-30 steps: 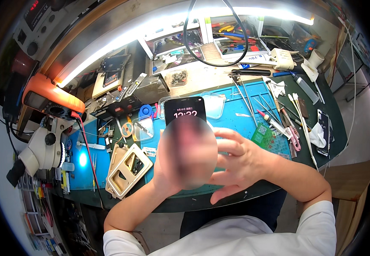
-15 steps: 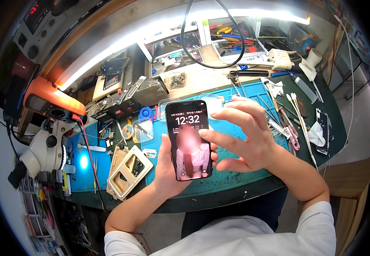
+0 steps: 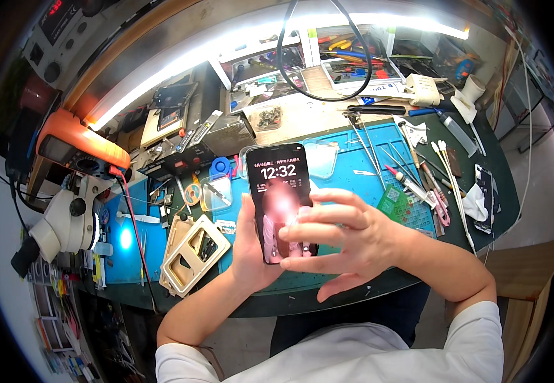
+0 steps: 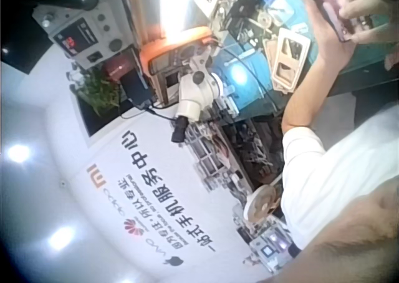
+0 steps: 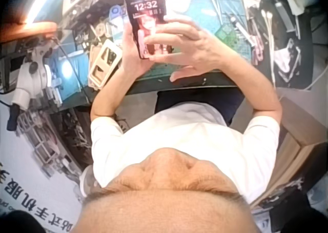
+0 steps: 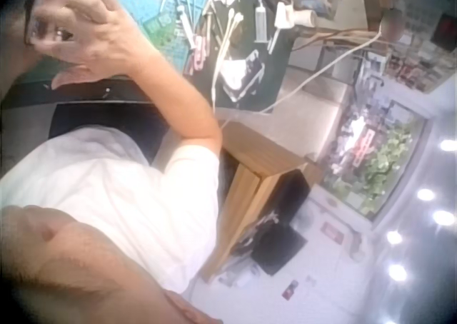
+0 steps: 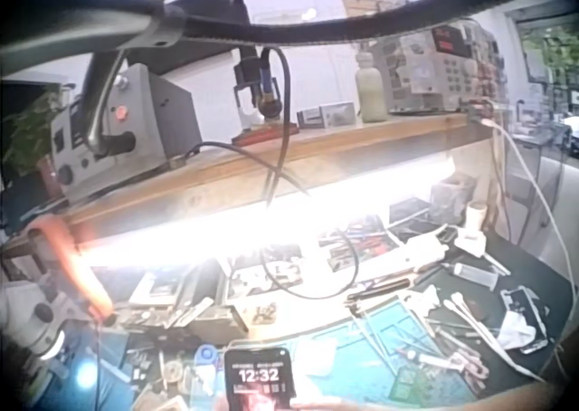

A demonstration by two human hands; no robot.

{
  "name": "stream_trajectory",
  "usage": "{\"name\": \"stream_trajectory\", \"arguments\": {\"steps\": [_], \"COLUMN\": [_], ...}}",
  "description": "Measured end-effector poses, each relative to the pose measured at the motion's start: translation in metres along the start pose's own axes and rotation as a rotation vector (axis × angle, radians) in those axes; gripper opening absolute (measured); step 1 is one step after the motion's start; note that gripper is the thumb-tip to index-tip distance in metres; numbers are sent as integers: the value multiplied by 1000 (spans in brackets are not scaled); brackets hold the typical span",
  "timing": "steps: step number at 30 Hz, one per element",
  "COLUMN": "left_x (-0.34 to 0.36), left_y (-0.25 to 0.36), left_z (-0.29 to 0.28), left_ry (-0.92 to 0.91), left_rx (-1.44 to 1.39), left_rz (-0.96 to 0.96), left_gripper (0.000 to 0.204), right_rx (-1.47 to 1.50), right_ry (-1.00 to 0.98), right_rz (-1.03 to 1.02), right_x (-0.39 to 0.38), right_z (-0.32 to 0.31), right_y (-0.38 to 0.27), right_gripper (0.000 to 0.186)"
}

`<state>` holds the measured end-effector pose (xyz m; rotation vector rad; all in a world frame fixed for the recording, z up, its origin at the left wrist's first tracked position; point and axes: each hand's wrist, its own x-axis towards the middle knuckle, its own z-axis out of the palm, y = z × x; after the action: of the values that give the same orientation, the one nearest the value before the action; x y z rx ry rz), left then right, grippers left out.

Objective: The person reassembles a smartphone by connecting internal components and closing the case. They test the device by powering it on and interacting with the touchscreen. The person then disassembles the phone again, removes a small component, applies flux, and solders it using a soldering iron before reattaching the screen assembly.

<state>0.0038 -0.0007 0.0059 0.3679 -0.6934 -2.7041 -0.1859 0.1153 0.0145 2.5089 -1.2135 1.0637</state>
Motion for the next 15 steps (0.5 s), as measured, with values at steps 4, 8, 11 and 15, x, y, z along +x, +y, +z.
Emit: {"name": "stream_trajectory", "arguments": {"steps": [4, 8, 11, 15], "left_x": [0, 3, 1, 2], "left_y": [1, 0, -1, -3], "left_z": [3, -14, -14, -10], "left_ry": [-30, -203, -201, -79], "left_rx": [71, 89, 114, 153], "left_rz": [0, -16, -34, -36], "left_gripper": [82, 85, 88, 88], "right_rx": [-77, -354, -335, -166], "right_ry": [15, 113, 150, 79], "right_rz": [74, 301, 350, 151], "right_x": [0, -1, -2, 2], "right_z": [-1, -8, -11, -11], "right_y": [3, 16, 16, 1], "right_gripper": [61, 66, 69, 59]}}
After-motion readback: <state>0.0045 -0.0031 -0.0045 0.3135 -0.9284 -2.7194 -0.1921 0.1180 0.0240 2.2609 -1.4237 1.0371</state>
